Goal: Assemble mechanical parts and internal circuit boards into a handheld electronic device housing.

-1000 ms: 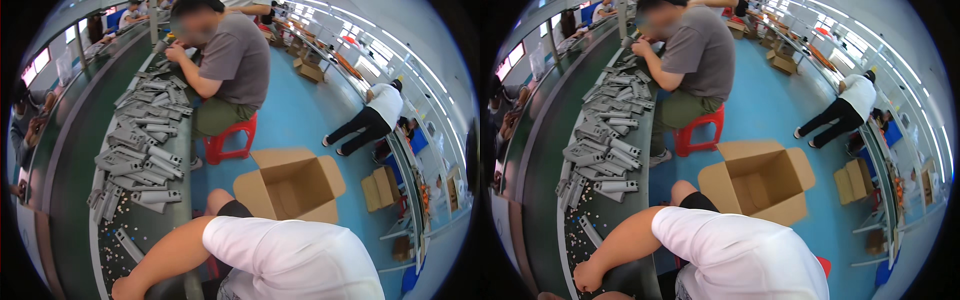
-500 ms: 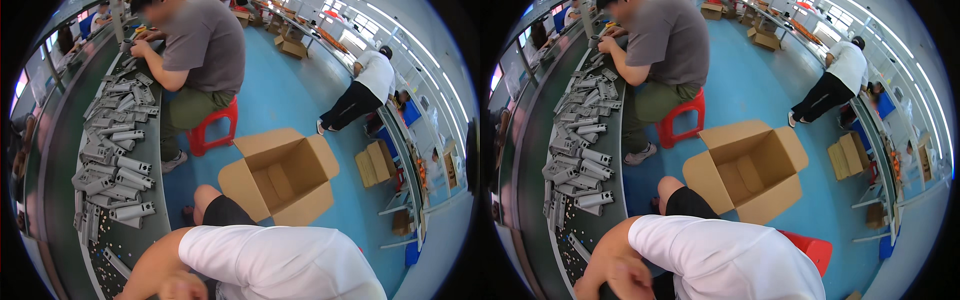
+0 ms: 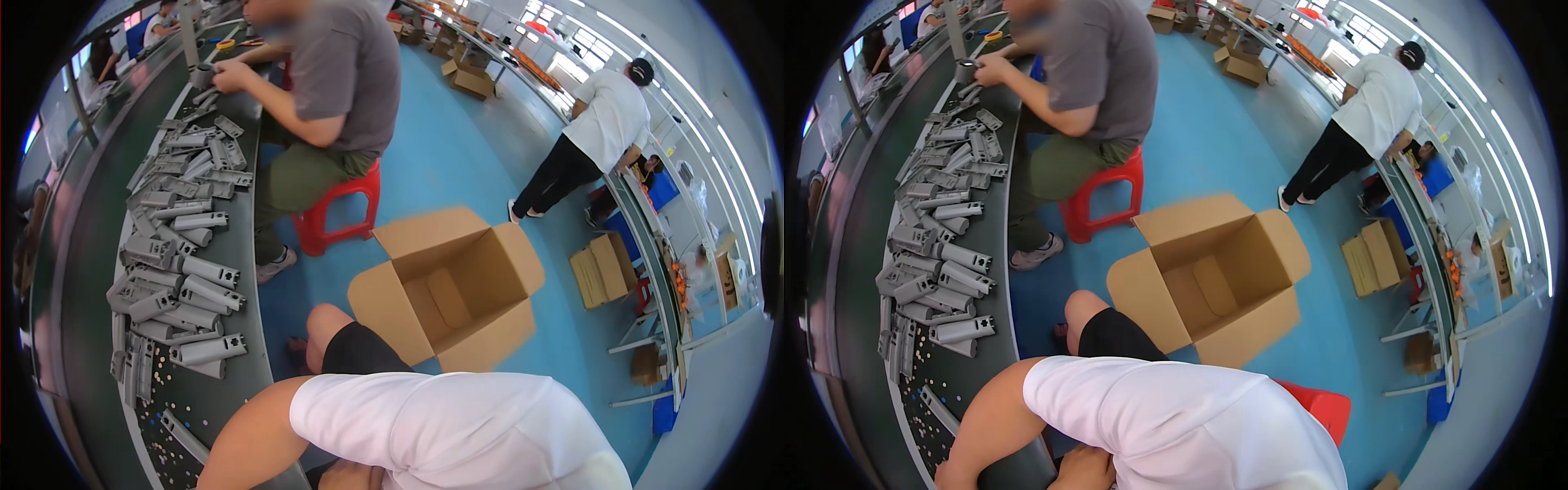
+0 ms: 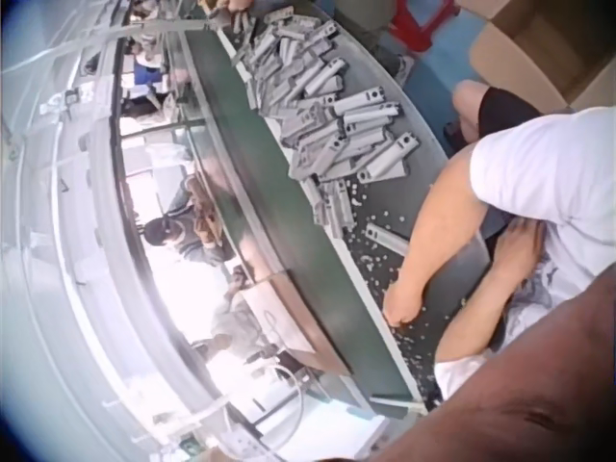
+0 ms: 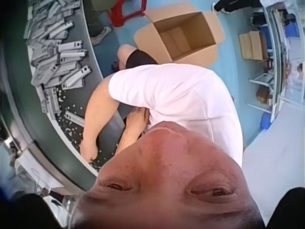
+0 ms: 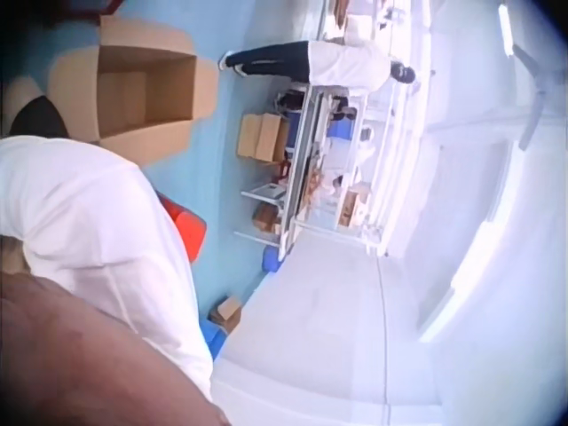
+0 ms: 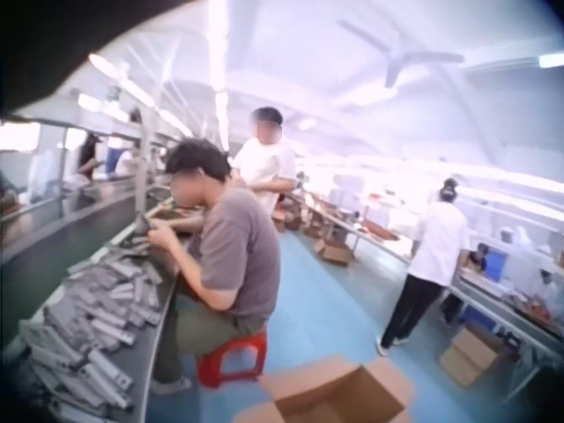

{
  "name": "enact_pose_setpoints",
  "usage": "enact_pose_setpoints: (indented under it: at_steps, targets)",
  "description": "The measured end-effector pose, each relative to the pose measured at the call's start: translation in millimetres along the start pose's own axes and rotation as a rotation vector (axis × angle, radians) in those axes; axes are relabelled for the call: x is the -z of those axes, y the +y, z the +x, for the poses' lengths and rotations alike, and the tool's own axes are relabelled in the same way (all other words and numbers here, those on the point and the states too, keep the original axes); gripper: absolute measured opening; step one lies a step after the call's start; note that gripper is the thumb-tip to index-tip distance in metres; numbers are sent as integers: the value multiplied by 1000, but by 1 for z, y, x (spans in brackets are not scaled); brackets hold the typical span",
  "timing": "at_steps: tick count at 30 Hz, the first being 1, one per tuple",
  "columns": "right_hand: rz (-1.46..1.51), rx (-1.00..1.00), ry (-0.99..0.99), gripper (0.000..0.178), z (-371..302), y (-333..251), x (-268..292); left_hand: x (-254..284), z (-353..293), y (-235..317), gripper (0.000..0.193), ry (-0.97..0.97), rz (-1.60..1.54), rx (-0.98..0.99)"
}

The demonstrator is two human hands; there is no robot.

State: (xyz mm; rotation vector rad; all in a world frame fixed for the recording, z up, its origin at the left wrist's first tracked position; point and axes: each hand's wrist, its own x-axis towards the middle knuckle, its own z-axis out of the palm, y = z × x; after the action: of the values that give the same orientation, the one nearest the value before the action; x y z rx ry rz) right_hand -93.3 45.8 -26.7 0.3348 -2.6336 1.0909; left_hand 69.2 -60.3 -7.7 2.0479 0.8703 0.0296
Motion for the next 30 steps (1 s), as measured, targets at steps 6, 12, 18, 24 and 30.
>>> enact_pose_setpoints:
  at_steps: [6,12,18,24,30]
  targets:
    - [-28,6,-12,30,5,-8,-4,2,-5,3,30,-17,8,-31]
    - [10,83,92,31,6,1,-20,-4,-8,-1,32,-18,25,-33]
    - [-73,68,98,23,11,12,-35,-3,-8,1,31,-36,58,-27]
    - [-82,45,82,22,7,7,-32,-7,-7,0,28,-47,77,-36]
    - [-82,49,93,22,4,4,-28,-9,-8,0,27,-7,61,-16]
